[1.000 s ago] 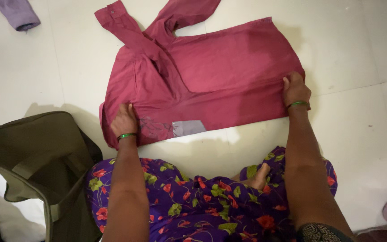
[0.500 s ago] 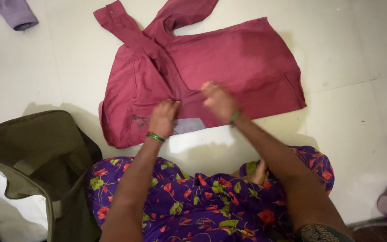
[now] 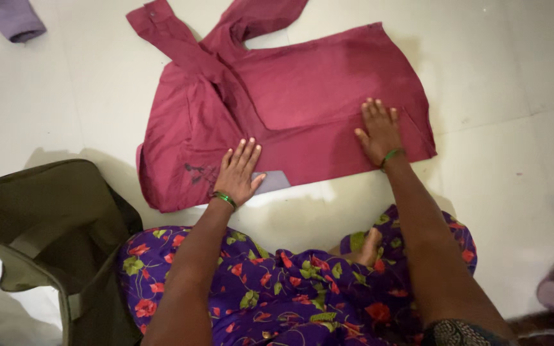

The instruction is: The person smooths out a red shirt on the floor, folds the sleeves toward the center, and kemudian rolls the garment into a rectangular shape.

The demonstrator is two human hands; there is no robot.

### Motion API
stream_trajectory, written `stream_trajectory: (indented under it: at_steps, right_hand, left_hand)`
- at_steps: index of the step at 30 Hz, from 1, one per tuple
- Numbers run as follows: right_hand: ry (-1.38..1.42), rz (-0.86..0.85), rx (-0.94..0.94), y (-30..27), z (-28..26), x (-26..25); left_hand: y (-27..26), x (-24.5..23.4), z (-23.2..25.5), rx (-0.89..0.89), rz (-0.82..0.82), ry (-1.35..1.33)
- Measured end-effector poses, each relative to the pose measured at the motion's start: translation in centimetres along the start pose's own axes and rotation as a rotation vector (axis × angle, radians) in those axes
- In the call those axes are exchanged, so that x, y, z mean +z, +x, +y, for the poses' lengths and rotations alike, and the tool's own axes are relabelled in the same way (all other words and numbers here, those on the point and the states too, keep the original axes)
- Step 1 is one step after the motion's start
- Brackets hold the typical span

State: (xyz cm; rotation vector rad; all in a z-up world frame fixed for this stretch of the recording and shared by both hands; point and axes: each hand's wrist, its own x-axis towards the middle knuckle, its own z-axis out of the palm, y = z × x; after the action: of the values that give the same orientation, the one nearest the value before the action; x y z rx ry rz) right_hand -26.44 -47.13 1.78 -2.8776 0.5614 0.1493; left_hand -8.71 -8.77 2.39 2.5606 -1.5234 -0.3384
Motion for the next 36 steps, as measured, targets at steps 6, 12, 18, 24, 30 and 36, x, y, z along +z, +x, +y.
stream_trajectory:
  at_steps: [6,12,18,24,30,36]
  right_hand:
    - [-0.04,0.052,0.059,-0.2,1.8,2.4]
    - [-0.047,0.04,0.062,-0.8,1.8,2.8]
    - [-0.048,0.053,0.071,-0.8,1.6,2.5]
    - [-0.055,0.055,0.072,-0.7,1.3,2.4]
    - [-0.045,0.046,0.092,-1.0,1.2,2.6]
    - [-0.09,0.065,0.073,-0.7,1.7,2.9]
  left_hand:
    - [-0.3,0.1,-0.5,0.046,-0.022,-0.009]
    - [-2.4,-2.4,-6.7,0.14,-0.342,0.176]
    - [-6.7,-6.0,-13.1,0.031,-0.498,0.314]
    - [-7.5,-8.7,-12.4,-0.279,-0.688,0.342]
    - [-6.0,-8.6,-8.5,-0.35,-0.351,0.212]
    - [-5.5,-5.3,-6.8,-0.149,-0.492,0.092]
